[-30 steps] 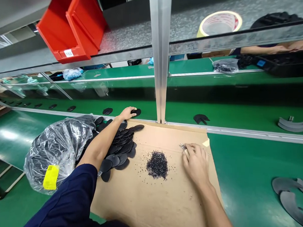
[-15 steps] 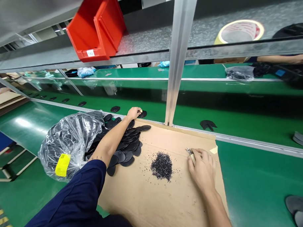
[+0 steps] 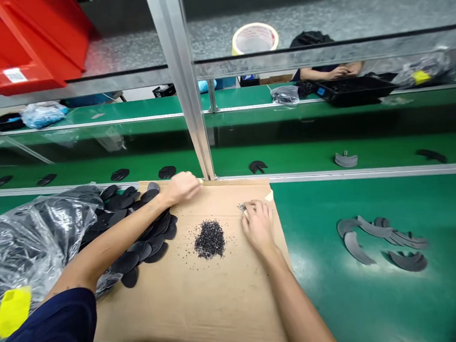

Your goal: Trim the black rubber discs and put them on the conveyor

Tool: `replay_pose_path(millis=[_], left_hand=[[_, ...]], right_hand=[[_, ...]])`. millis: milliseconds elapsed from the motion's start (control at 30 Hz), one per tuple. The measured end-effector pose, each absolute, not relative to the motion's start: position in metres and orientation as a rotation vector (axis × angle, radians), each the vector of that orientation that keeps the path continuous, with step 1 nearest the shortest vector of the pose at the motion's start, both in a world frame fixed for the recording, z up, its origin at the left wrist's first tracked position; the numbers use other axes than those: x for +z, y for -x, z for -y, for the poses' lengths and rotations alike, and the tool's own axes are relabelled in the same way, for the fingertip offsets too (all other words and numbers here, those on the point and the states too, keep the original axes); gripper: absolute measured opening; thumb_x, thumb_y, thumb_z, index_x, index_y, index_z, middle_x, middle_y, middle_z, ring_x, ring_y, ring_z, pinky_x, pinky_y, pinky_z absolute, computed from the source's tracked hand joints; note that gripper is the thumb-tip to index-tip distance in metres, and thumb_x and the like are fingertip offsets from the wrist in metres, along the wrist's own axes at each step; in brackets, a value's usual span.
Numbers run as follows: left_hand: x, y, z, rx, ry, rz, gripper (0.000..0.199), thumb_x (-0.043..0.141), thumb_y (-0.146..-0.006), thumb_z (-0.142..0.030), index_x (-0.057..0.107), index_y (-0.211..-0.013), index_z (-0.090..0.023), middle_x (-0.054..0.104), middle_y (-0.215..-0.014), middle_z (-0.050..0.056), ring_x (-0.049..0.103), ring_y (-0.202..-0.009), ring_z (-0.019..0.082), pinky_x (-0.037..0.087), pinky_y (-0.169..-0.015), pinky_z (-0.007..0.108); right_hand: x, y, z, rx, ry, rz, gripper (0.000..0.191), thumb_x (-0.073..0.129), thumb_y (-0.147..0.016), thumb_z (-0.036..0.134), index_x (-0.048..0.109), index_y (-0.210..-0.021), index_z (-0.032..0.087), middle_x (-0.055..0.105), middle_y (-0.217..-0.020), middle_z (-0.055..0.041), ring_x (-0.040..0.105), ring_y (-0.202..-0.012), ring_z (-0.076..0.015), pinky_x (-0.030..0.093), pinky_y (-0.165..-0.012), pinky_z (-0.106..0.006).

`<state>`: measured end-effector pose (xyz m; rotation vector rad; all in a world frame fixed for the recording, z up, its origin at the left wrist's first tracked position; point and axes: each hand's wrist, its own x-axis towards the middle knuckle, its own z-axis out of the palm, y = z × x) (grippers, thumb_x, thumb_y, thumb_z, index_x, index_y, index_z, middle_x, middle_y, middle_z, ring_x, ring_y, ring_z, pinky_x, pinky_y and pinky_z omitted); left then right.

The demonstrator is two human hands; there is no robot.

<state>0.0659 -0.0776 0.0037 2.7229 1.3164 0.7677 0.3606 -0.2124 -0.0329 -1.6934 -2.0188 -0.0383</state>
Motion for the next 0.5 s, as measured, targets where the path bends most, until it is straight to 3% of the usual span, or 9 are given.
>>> replay_pose_path(millis=[133, 333, 400, 500], left_hand=[[0.000, -0.152, 0.091, 0.486, -2.881, -0.882, 0.028, 0.046, -0.103, -0.029, 0.067, -0.089, -0.018, 0.068, -0.084, 0.009, 0.058, -0.084, 0.021, 0.043, -0.080, 0.034], [0.012, -0.264, 0.040, 0.448, -2.774, -0.987, 0.041, 0.036, -0.102, -0.012, 0.067, -0.126, -0.020, 0.070, -0.128, 0.010, 0.061, -0.109, 0.024, 0.047, -0.092, 0.035], [0.012, -0.287, 0.024, 0.414, -2.734, -1.020, 0.042, 0.040, -0.098, -0.008, 0.069, -0.125, -0.022, 0.071, -0.129, 0.008, 0.061, -0.111, 0.024, 0.047, -0.096, 0.036], [0.011, -0.304, 0.010, 0.364, -2.683, -1.079, 0.032, 0.051, -0.089, -0.004, 0.075, -0.104, -0.019, 0.075, -0.108, 0.009, 0.063, -0.103, 0.025, 0.048, -0.095, 0.038]], right_hand=[[-0.033, -0.360, 0.215, -0.038, 1.707, 2.015, 0.031, 0.053, -0.085, 0.014, 0.069, -0.112, 0.018, 0.063, -0.111, -0.0134, 0.051, -0.106, -0.0296, 0.038, -0.097, -0.042], [-0.033, -0.359, 0.219, -0.054, 1.725, 2.010, 0.024, 0.054, -0.086, 0.015, 0.068, -0.106, 0.019, 0.063, -0.111, -0.0128, 0.051, -0.106, -0.0290, 0.039, -0.097, -0.042], [-0.034, -0.359, 0.219, -0.057, 1.730, 2.012, 0.021, 0.055, -0.090, 0.019, 0.068, -0.107, 0.019, 0.064, -0.113, -0.0130, 0.052, -0.107, -0.0289, 0.040, -0.098, -0.042], [-0.035, -0.360, 0.218, -0.054, 1.730, 2.016, 0.018, 0.055, -0.095, 0.027, 0.067, -0.107, 0.019, 0.064, -0.113, -0.0131, 0.053, -0.108, -0.0286, 0.041, -0.098, -0.042]])
